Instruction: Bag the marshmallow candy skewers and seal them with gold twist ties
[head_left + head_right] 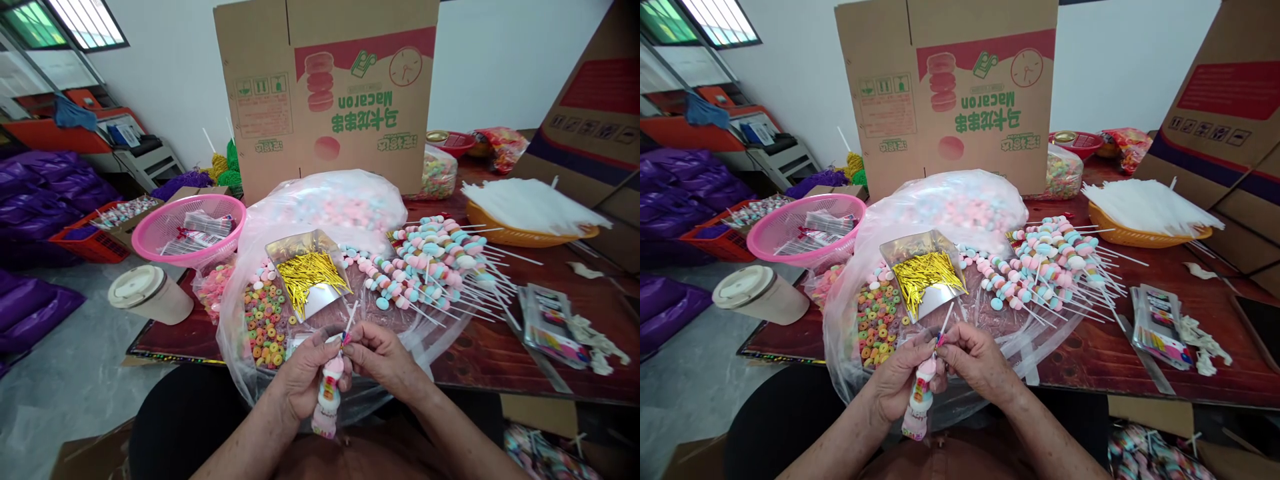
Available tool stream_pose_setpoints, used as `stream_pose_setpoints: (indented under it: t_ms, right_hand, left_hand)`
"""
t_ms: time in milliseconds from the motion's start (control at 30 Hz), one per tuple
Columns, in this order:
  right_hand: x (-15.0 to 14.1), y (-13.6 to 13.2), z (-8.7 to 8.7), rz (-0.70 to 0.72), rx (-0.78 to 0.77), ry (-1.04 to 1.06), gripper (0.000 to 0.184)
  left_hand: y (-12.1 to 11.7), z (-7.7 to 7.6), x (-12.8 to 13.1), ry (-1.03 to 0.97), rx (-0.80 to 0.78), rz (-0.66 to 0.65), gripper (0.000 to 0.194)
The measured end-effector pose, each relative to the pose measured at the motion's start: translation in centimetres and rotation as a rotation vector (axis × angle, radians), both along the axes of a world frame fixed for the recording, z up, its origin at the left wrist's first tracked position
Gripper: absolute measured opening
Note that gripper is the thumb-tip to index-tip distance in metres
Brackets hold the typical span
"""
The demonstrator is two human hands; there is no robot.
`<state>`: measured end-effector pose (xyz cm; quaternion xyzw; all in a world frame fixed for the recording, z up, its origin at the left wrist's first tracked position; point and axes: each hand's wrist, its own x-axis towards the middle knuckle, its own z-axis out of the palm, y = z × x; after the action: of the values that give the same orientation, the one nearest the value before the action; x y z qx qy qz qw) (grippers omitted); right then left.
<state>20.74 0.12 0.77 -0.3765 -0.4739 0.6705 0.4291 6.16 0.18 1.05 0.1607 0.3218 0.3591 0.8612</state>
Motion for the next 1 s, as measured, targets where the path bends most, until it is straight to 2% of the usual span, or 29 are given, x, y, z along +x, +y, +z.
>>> stream_pose_setpoints:
  t_ms: [133,267,367,467,533,600,667,767,867,933,1000]
  right_hand:
    - [-0.1,-0.1,-0.5,-0.043,0.08,-0.163,0.026]
    - [0.0,0.0,-0.1,-0.145,0.336,-0.447,0.021]
    - [-0.3,-0.1,0.0,-0.208,0.563,-0.595,0.021]
    - [-0.7,-0.3,-0.5,-0.211,0.769,-0.736,0.021]
    - [-0.8,-0.4,-0.9,-0.168,0.836,-0.837,0.023]
    - [-0.9,-0.4,-1.1,-0.159,0.856,-0.936,0.024]
    - [-0.8,-0.3,-1.2,-0.196,0.838,-0.951,0.025]
    - [-0.8,0.0,-0.7,-0.249,0.783,-0.808,0.023]
    - [-0.8,0.2,-0.1,-0.271,0.669,-0.659,0.02]
    - [-0.8,0.2,0.1,-0.268,0.61,-0.617,0.019]
    - [-0.9,0.2,0.2,-0.275,0.64,-0.647,0.021]
  left_hand:
    - [0.0,0.6,0.1,0.22,0.056,0.14,0.032]
    - [-0.1,1.7,0.0,0.442,0.222,0.146,0.031]
    - [-0.1,2.1,0.0,0.53,0.291,0.148,0.031]
    - [0.0,1.6,0.3,0.488,0.231,0.206,0.03]
    - [0.0,1.0,0.6,0.428,0.133,0.262,0.028]
    - [-0.1,0.6,1.0,0.383,0.11,0.302,0.026]
    - [-0.2,0.4,1.2,0.367,0.176,0.317,0.024]
    - [-0.1,0.5,1.3,0.369,0.253,0.337,0.02]
    - [0.0,0.8,1.2,0.379,0.246,0.358,0.02]
    - [0.1,1.0,1.3,0.4,0.245,0.347,0.02]
    - [0.1,1.1,1.4,0.442,0.26,0.353,0.02]
